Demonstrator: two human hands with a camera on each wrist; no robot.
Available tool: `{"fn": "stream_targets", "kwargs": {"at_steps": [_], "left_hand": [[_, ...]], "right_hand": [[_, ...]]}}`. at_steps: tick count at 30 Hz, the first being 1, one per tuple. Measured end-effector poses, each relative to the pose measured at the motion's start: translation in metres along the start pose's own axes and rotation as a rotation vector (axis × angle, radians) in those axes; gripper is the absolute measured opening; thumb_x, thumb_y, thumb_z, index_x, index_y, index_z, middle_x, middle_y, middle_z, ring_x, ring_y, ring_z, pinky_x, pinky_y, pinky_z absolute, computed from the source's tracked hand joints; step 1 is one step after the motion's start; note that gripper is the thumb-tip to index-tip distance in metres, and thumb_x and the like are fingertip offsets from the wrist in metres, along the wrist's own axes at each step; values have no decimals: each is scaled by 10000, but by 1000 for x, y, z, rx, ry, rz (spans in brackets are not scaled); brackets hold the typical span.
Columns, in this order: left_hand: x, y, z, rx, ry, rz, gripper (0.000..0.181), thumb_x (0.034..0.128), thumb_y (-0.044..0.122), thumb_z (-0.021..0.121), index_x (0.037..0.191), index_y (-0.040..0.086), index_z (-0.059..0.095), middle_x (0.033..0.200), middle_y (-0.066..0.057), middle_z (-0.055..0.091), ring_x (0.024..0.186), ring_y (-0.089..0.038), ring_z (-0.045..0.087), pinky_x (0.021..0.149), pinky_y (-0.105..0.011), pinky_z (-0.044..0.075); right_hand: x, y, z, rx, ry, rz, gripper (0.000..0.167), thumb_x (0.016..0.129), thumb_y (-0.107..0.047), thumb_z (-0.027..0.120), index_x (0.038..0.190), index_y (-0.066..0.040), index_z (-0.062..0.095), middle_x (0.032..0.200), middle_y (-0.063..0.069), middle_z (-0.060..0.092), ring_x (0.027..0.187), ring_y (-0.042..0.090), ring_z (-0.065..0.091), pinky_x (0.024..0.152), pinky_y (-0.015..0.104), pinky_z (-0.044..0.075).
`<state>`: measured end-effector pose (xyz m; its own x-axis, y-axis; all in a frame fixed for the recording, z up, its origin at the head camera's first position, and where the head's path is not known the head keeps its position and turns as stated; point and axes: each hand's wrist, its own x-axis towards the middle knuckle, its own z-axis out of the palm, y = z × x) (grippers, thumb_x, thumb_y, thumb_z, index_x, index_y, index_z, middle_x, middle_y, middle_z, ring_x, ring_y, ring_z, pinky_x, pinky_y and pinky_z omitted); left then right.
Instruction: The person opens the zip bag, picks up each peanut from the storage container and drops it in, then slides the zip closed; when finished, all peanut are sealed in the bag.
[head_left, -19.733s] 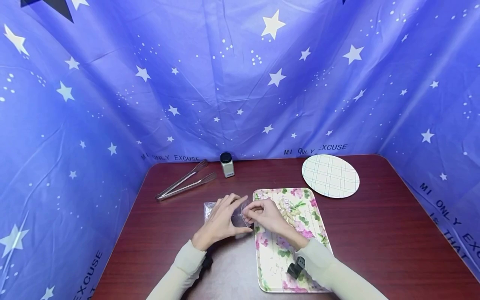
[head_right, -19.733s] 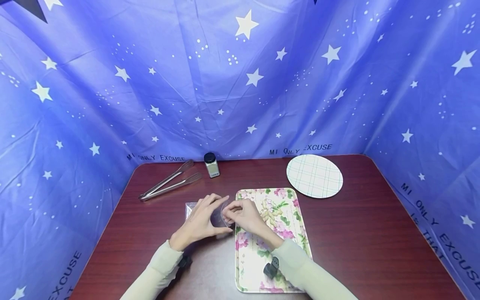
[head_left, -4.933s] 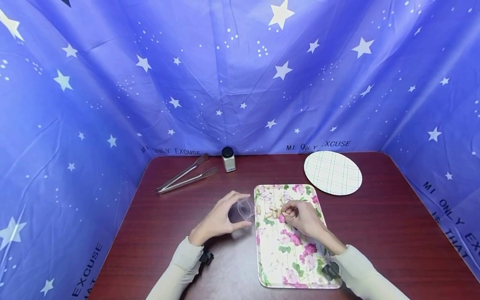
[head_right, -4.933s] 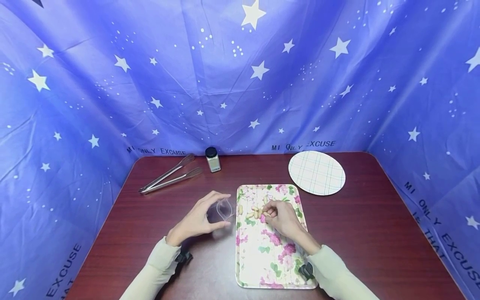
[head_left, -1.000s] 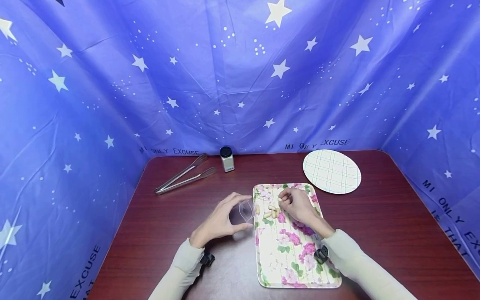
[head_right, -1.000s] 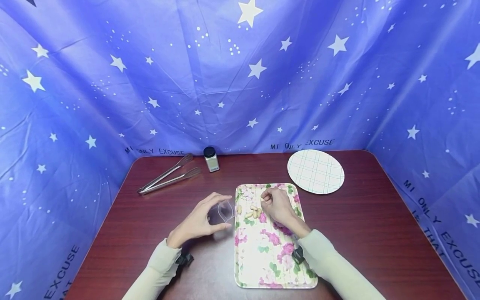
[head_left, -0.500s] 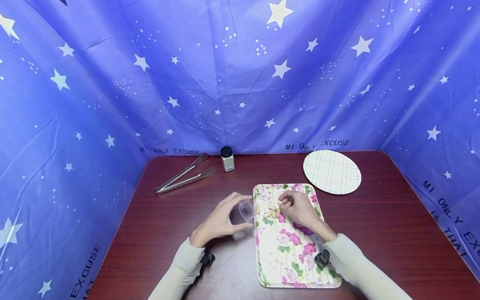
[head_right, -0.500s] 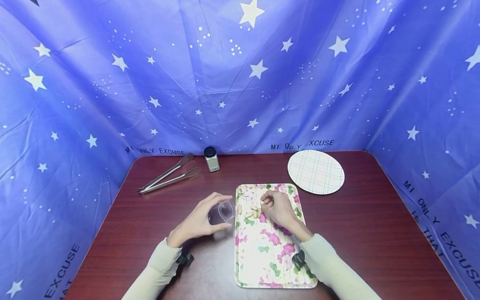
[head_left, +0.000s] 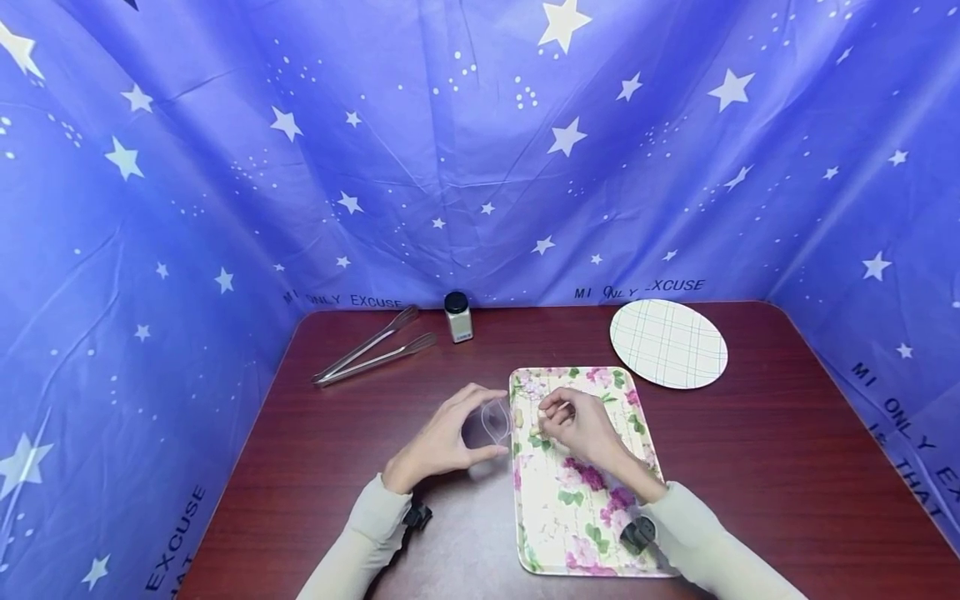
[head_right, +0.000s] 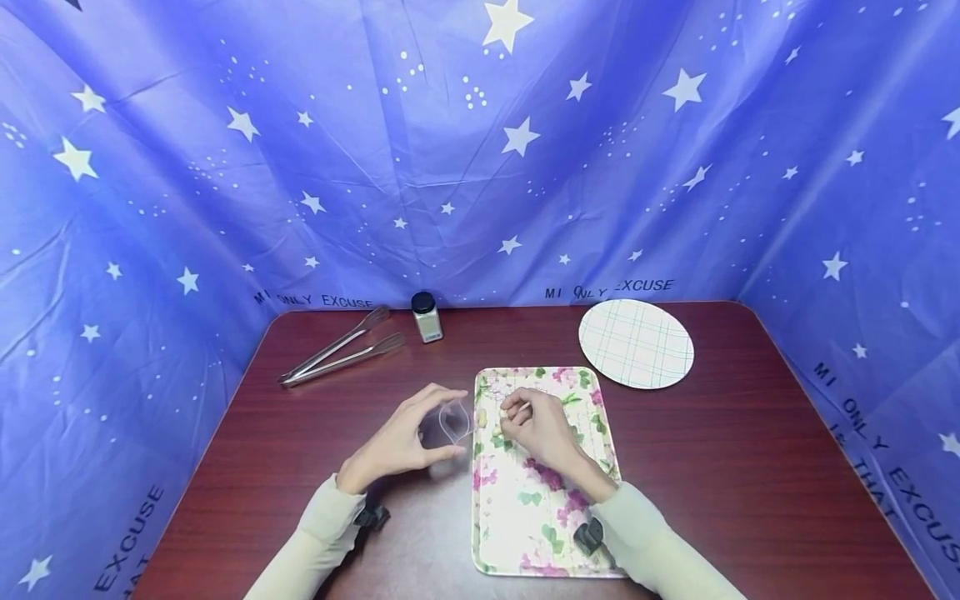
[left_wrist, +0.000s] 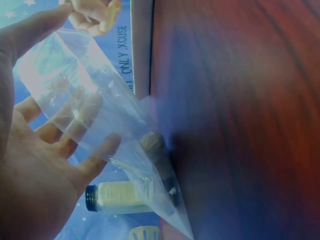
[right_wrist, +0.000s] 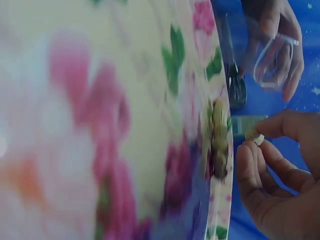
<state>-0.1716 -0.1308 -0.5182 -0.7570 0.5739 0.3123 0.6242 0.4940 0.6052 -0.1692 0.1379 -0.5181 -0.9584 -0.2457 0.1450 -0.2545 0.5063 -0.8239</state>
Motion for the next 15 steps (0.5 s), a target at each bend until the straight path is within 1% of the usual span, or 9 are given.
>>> {"fn": "stream_targets", "kwargs": {"at_steps": [5, 10, 15], "left_hand": [[-1, 0, 1, 20, 13, 12, 799, 797, 393, 903, 1471, 134, 562, 1274, 53, 633, 1171, -86, 606, 1028, -348, 527], [-1, 0, 3, 10, 7, -1, 792, 805, 398, 898, 1474, 140, 561, 1270, 79, 619, 1171, -68, 601, 1028, -337, 526], [0, 2, 2, 3, -10, -10, 784, 818, 432, 882, 1481, 169, 556, 1284, 101, 611, 1180, -59, 601, 1029, -332, 528]], "right_hand": [[-2, -12, 12, 71, -20, -65, 127, 838, 26, 733, 933, -55, 710, 806, 40, 692, 656, 28, 593, 614, 188, 549], [-1, -24, 20, 149, -36, -69, 142, 851, 7, 773, 950, -73, 709, 786, 18, 692, 653, 18, 613, 591, 171, 538], [1, -32, 25, 178, -59, -93, 126, 880, -24, 780, 972, -81, 715, 810, 31, 727, 693, 26, 648, 615, 189, 563]]}}
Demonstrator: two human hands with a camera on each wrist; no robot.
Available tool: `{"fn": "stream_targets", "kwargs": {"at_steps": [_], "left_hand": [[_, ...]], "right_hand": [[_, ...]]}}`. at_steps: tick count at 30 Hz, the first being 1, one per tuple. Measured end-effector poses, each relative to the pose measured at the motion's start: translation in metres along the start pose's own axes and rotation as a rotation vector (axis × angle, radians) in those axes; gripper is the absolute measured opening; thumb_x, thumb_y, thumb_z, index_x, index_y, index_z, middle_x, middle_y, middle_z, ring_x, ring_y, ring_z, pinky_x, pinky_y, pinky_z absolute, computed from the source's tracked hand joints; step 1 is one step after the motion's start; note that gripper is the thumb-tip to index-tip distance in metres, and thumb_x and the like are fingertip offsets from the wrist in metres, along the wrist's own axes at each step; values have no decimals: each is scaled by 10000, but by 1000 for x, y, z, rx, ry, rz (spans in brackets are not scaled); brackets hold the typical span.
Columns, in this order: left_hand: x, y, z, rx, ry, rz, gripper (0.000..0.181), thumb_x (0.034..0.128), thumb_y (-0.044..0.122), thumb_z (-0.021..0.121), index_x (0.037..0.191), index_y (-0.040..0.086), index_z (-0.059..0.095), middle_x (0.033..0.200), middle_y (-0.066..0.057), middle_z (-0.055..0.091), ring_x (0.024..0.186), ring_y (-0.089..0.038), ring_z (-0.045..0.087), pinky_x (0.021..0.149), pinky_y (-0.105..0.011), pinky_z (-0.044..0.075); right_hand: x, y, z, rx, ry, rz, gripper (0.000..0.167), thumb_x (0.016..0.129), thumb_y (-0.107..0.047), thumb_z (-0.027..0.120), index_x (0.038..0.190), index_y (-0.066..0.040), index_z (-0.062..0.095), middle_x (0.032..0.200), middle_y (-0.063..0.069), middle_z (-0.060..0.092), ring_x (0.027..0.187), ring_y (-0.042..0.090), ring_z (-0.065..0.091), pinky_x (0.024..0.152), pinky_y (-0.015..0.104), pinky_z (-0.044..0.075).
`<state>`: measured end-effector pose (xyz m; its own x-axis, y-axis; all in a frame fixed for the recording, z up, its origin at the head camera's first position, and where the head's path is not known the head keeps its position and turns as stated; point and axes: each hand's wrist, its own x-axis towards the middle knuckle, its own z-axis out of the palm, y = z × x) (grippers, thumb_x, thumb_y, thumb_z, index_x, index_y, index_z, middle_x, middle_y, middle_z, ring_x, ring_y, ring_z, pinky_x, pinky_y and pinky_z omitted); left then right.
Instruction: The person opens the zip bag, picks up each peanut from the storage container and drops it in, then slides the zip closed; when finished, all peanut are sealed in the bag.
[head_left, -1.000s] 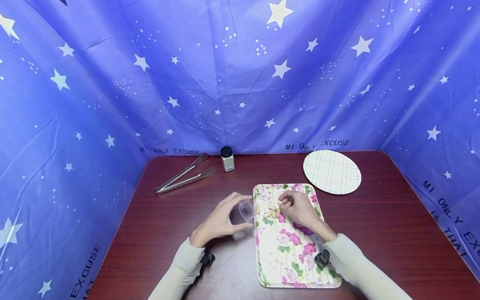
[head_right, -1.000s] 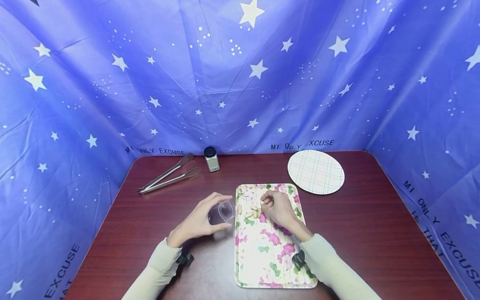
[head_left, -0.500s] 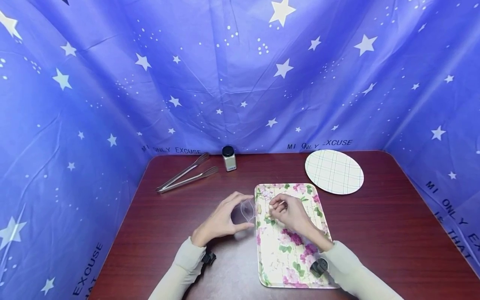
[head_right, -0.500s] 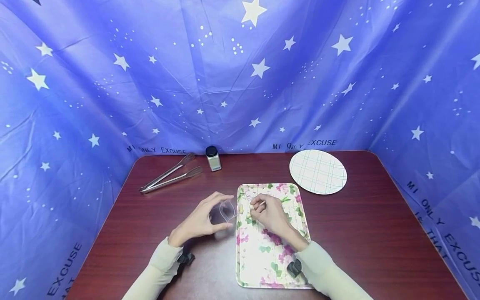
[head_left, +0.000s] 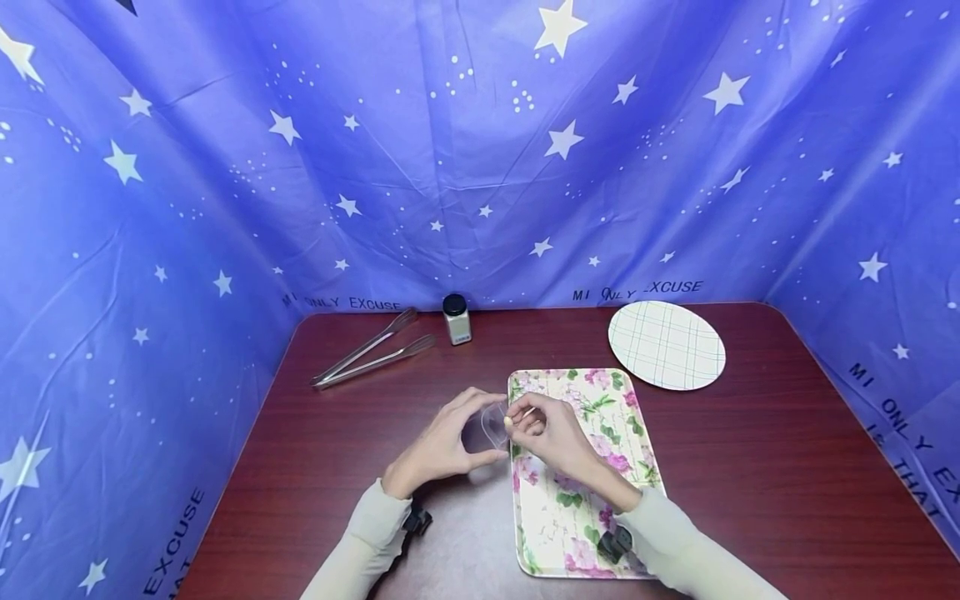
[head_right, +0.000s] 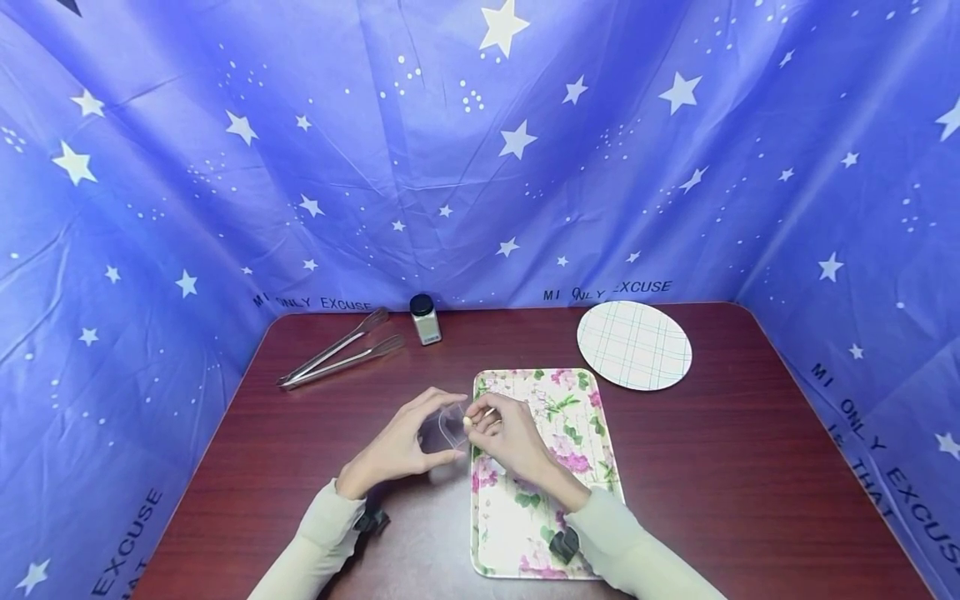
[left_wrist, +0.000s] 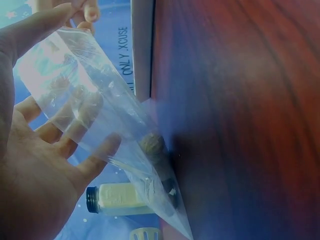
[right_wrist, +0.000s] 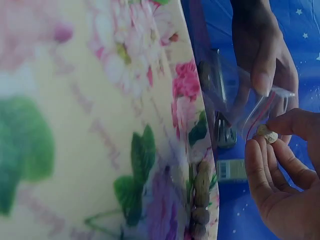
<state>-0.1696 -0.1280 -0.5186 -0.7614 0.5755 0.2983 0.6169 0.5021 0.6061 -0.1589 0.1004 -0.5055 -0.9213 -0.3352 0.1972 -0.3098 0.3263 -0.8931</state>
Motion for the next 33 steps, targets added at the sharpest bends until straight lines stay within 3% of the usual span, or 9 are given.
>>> {"fn": "stream_targets", "kwargs": {"at_steps": [13, 20, 24, 33], "left_hand": [[0, 2, 1, -24, -7, -16, 782, 820, 420, 882, 1483, 160, 557, 1283, 100, 612, 1184, -80, 613, 1037, -341, 526], [0, 1, -1, -30, -4, -23, 779, 819, 401, 889, 1497, 261, 531, 1282, 107, 609, 1132, -59, 582, 913, -312, 551], [0, 1, -2, -31, -1, -26, 789, 812, 379, 898, 1500, 278, 524, 1291, 95, 614, 1165, -57, 585, 983, -323, 536], [1, 1, -4, -26, -3, -16, 797, 803, 374, 904, 1490, 178, 550, 1261, 101, 607, 1122, -57, 578, 955, -319, 536]], "right_hand": [[0, 0, 2, 7, -10, 6, 163, 885, -56, 809, 1023, -40, 724, 833, 90, 762, 724, 83, 698, 652, 238, 608], [-1, 0, -3, 8, -10, 15, 168, 880, -31, 802, 1031, -39, 730, 860, 87, 764, 743, 71, 702, 668, 235, 610], [-3, 3, -10, -14, 0, 26, 141, 884, -29, 797, 1007, -40, 729, 850, 78, 761, 728, 59, 694, 656, 223, 602], [-17, 22, -30, -90, 5, 45, 132, 880, 2, 794, 985, -20, 716, 865, 76, 752, 736, 76, 696, 664, 223, 600]]}}
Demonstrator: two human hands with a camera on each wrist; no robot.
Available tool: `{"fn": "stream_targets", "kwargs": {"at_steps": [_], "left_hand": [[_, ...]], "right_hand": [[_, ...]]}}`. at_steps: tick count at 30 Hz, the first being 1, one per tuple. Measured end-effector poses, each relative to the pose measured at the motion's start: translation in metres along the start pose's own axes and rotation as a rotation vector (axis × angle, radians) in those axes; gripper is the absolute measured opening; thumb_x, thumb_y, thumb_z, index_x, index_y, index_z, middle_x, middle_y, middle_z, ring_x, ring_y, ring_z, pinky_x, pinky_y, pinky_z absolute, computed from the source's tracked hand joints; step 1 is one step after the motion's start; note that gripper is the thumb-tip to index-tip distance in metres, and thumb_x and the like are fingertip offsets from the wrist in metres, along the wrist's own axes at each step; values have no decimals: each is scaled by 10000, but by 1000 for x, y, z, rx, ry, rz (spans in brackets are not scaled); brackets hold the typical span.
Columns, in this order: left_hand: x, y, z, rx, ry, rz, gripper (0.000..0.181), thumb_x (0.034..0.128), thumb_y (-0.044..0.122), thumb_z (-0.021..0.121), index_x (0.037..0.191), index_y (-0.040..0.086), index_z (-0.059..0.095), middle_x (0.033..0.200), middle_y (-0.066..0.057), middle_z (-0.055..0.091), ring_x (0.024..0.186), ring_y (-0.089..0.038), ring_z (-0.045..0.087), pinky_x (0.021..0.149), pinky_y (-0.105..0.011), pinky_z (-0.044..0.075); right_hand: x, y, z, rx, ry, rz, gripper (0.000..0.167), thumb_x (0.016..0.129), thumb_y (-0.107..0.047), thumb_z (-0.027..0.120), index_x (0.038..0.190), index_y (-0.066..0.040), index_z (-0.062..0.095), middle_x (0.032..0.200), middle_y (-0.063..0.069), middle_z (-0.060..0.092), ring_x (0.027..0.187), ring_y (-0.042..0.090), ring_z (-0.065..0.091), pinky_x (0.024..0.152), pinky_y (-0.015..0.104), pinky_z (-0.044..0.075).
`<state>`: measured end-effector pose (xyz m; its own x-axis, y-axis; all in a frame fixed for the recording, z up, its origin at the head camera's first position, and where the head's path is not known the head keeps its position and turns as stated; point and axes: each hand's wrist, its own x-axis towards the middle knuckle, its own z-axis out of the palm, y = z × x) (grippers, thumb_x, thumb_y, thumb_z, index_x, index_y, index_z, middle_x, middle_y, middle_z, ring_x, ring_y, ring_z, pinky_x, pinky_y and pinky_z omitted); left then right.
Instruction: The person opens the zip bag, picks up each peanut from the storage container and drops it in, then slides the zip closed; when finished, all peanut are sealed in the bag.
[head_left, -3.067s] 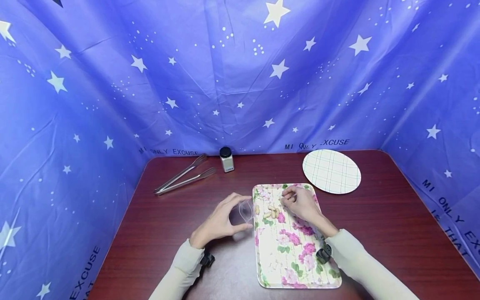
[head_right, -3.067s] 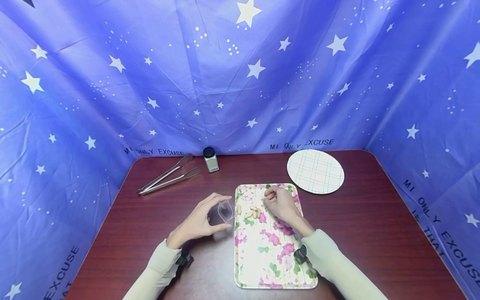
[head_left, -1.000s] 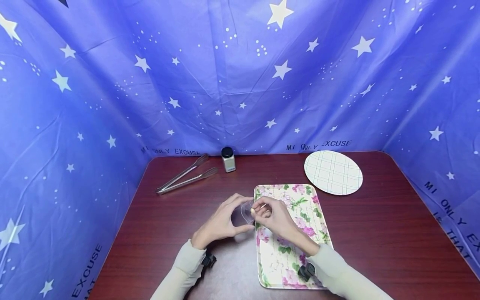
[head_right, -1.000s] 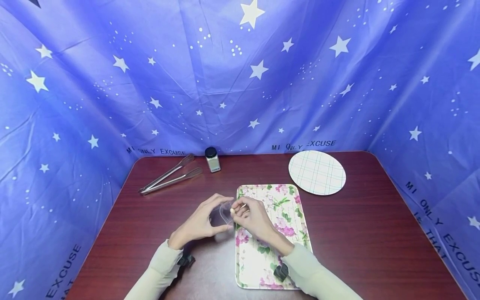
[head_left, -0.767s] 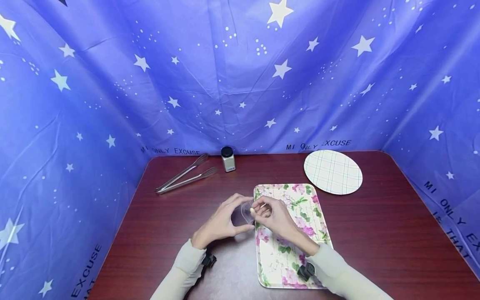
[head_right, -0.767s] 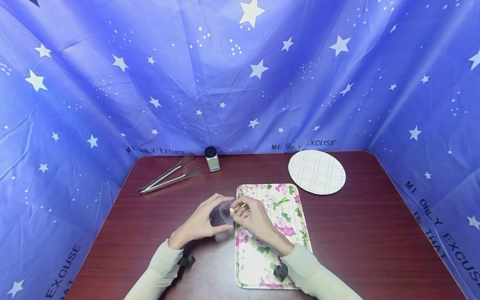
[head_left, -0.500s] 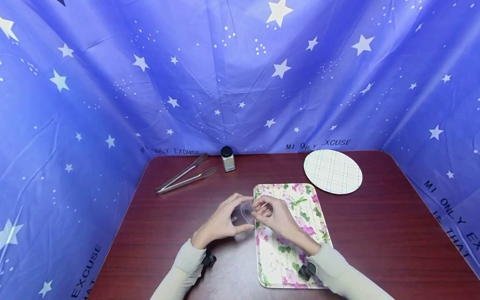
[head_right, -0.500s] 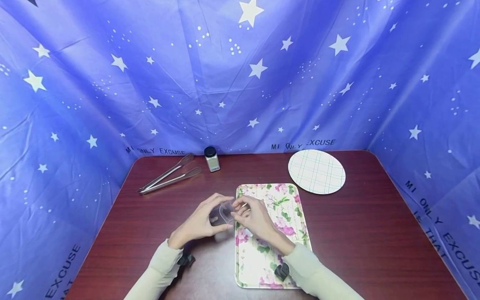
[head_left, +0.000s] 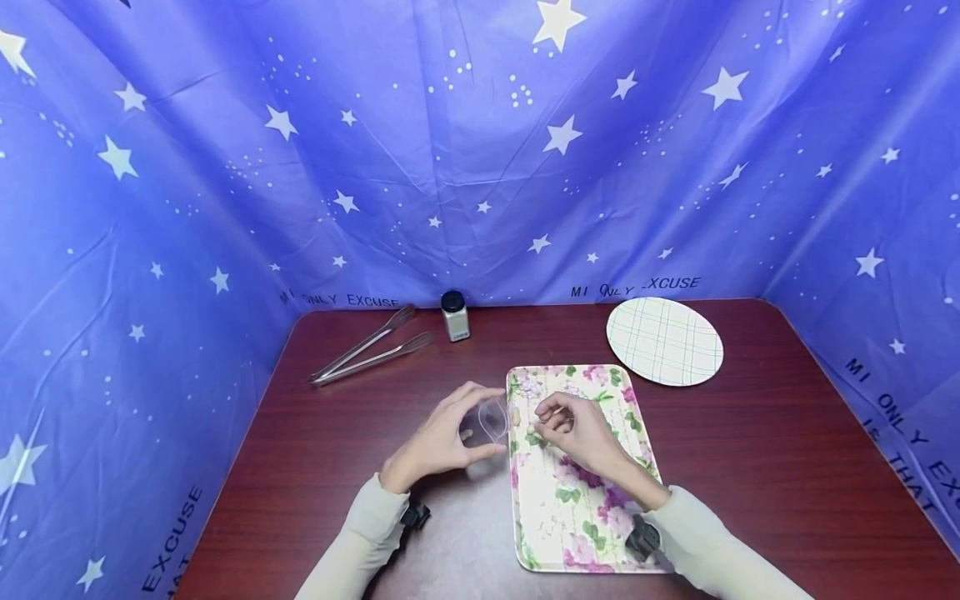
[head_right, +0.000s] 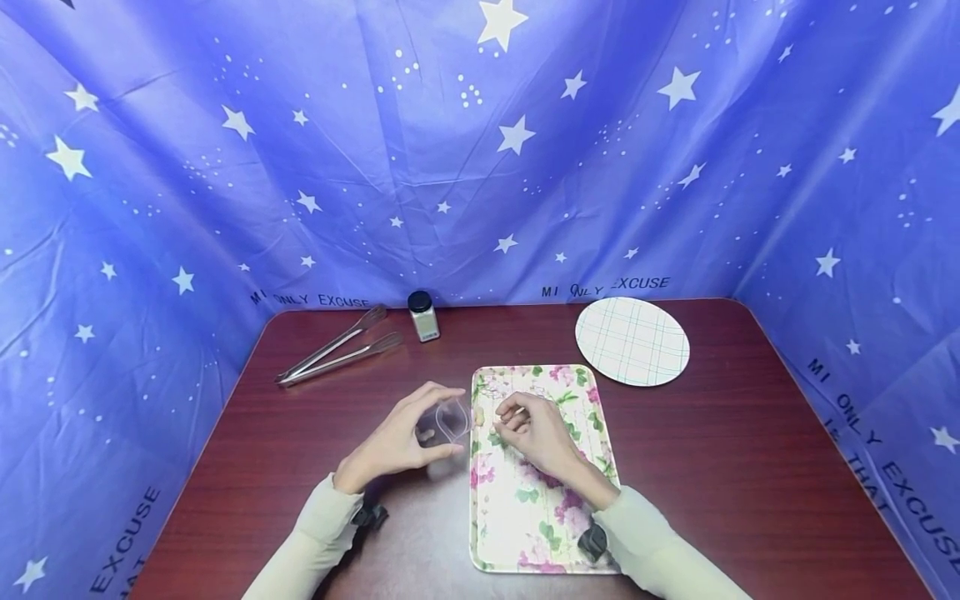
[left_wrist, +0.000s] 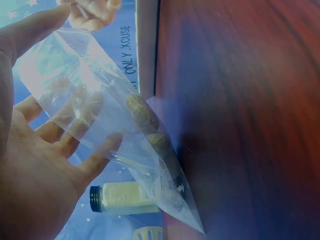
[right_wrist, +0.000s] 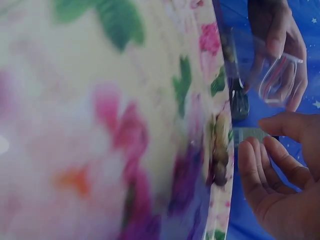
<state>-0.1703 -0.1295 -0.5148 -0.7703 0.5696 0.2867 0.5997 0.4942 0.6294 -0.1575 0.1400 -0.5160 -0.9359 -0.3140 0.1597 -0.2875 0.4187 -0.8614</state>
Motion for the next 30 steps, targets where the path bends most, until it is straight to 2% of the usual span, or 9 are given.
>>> {"fn": "stream_targets", "kwargs": {"at_steps": [4, 12, 20, 30], "left_hand": [[0, 0, 0, 6, -2, 6, 790, 808, 378, 899, 1496, 235, 536, 1249, 102, 610, 1114, -56, 580, 960, -327, 539], [-2, 0, 1, -9, -16, -15, 801, 806, 359, 907, 1501, 281, 517, 1267, 103, 607, 1157, -48, 575, 1021, -349, 530], [-3, -1, 2, 2, -12, -4, 789, 813, 407, 894, 1497, 277, 523, 1257, 101, 617, 1149, -49, 579, 1015, -333, 525], [-1, -1, 2, 6, -9, 2, 797, 801, 369, 906, 1495, 251, 532, 1267, 105, 613, 1161, -55, 583, 1024, -340, 524]], "right_hand": [[-3, 7, -7, -64, 24, 4, 139, 867, 18, 800, 970, -20, 715, 865, 67, 746, 730, 72, 685, 669, 222, 597], [-5, 13, -14, -108, 35, 104, 134, 876, -23, 805, 971, -27, 710, 866, 70, 738, 731, 110, 688, 658, 205, 574], [-3, 14, -14, -149, 11, 119, 106, 898, -16, 771, 983, -11, 708, 876, 83, 720, 735, 125, 678, 656, 192, 553], [2, 13, -12, -179, 6, 115, 100, 852, 4, 767, 932, -34, 721, 853, 65, 720, 707, 86, 641, 651, 185, 534]]}}
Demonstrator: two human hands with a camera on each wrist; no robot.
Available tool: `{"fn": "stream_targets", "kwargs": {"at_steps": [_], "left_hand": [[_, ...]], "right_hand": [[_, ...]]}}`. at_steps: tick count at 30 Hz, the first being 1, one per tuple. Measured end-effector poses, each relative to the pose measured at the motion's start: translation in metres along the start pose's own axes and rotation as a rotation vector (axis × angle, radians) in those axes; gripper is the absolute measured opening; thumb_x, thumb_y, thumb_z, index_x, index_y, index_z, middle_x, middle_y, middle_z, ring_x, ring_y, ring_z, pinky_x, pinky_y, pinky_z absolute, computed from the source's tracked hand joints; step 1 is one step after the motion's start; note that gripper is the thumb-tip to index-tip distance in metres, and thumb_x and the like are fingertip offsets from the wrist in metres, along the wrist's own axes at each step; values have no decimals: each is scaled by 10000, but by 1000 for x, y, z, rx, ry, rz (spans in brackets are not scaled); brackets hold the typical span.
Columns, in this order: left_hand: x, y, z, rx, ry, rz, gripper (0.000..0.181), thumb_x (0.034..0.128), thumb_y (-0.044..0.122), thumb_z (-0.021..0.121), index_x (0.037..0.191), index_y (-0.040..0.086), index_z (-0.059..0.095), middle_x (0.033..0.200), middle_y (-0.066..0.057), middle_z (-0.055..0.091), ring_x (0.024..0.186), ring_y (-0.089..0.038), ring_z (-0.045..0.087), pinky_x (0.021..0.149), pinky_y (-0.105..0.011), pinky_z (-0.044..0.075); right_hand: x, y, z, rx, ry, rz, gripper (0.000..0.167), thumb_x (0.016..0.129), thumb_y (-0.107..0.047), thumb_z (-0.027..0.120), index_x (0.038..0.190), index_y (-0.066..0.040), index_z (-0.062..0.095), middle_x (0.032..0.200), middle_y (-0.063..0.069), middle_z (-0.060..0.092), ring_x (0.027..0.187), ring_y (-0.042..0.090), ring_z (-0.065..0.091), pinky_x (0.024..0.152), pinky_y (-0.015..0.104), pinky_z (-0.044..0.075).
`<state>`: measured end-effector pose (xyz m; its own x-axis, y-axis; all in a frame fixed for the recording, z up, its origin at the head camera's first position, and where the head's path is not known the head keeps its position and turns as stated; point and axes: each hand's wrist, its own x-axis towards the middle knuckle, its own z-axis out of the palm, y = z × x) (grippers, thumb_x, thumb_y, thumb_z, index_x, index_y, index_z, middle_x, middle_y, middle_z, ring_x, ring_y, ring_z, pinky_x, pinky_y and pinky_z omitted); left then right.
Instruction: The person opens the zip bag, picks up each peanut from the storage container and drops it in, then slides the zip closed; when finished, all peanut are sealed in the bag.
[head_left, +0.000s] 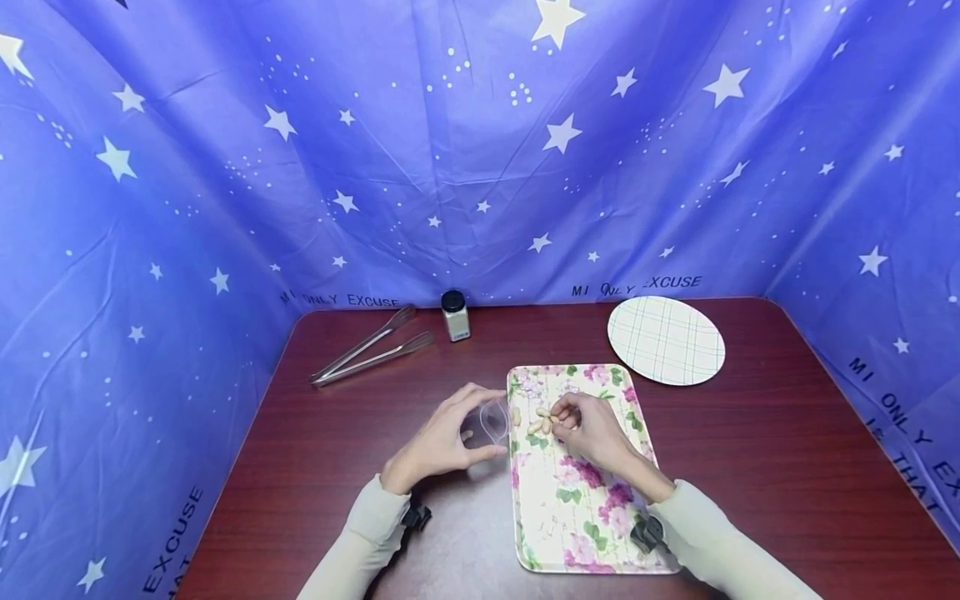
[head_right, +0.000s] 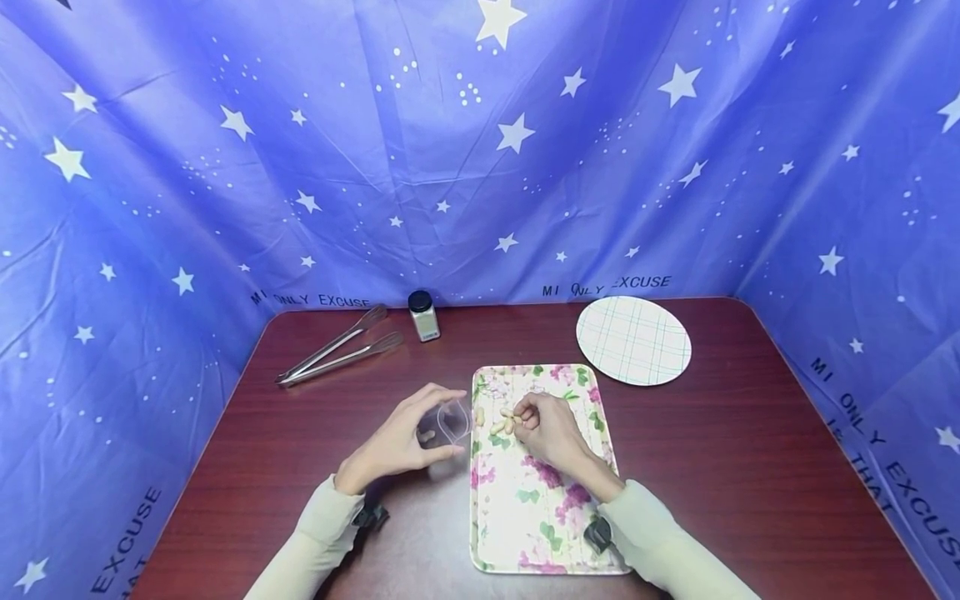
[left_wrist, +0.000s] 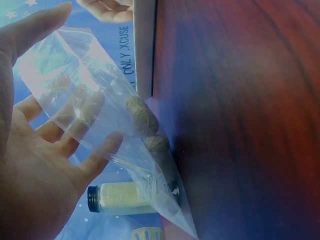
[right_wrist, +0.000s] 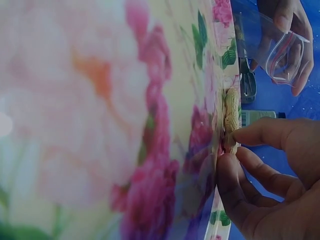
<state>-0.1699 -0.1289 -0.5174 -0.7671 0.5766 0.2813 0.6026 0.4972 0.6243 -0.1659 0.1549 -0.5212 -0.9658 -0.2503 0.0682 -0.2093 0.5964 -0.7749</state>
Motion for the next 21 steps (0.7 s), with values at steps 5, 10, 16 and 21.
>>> {"fn": "stream_targets", "kwargs": {"at_steps": [5, 10, 16, 21], "left_hand": [[1, 0, -1, -4, -2, -6, 798, 801, 379, 905, 1495, 253, 531, 1272, 101, 614, 1155, -58, 584, 1020, -340, 528], [1, 0, -2, -17, -19, -24, 791, 819, 398, 889, 1497, 184, 541, 1275, 85, 612, 1137, -64, 579, 1007, -345, 532], [0, 0, -1, -11, -26, -36, 778, 826, 406, 882, 1502, 261, 524, 1274, 96, 604, 1132, -57, 570, 1001, -339, 529], [0, 0, 0, -8, -23, -28, 777, 824, 392, 885, 1499, 269, 523, 1271, 81, 609, 1128, -66, 572, 989, -351, 533]], "right_hand": [[1, -1, -1, -40, 3, 1, 113, 831, 7, 737, 936, -35, 734, 848, 59, 709, 695, 68, 621, 645, 182, 514], [1, -2, -1, -66, 3, 21, 107, 834, -3, 744, 935, -39, 745, 842, 51, 704, 691, 63, 604, 647, 178, 488], [0, -2, -1, -114, 19, 21, 100, 821, -38, 782, 906, -61, 736, 808, 35, 676, 680, 61, 563, 646, 188, 458], [0, -1, 1, -112, 26, 31, 105, 816, -35, 783, 904, -67, 737, 769, 1, 671, 668, 63, 563, 634, 187, 458]]}}
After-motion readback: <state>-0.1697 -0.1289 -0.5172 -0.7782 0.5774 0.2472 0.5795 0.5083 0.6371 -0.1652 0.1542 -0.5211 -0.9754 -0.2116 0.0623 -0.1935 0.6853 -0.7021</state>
